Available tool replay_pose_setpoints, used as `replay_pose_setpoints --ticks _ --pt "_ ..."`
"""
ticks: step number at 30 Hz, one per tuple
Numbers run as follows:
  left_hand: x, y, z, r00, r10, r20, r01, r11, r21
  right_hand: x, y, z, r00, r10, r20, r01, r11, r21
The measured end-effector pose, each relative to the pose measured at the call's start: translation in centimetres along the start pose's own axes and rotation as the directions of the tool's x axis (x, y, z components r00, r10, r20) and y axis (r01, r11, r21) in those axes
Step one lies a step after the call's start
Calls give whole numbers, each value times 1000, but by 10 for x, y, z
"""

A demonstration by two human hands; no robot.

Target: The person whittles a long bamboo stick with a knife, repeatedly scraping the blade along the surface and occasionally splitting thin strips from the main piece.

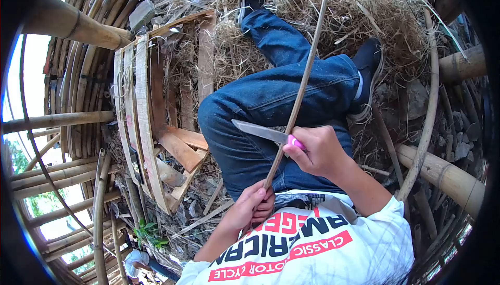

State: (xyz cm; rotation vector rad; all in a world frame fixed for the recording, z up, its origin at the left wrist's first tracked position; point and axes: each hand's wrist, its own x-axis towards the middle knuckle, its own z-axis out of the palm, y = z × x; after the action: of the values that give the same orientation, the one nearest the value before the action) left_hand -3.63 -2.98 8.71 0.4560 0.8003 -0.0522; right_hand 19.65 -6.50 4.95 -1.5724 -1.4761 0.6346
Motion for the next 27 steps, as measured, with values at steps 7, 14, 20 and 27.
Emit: replay_pose_setpoints --ticks 7,14,20,27 --pt "3 -9 6 964 236 -127 -131 830 543 -9 -8 -1 995 8 102 0 997 -79" --pt "0 -2 16 928 329 -176 -102 679 727 -15 -12 -2 988 23 153 -4 992 -123" --pt "3 6 29 927 328 -183 -67 625 777 -20 -20 0 982 21 189 6 990 -142" --pt "5 5 26 921 371 -122 -131 587 799 -30 -28 7 969 -19 248 50 991 -121"
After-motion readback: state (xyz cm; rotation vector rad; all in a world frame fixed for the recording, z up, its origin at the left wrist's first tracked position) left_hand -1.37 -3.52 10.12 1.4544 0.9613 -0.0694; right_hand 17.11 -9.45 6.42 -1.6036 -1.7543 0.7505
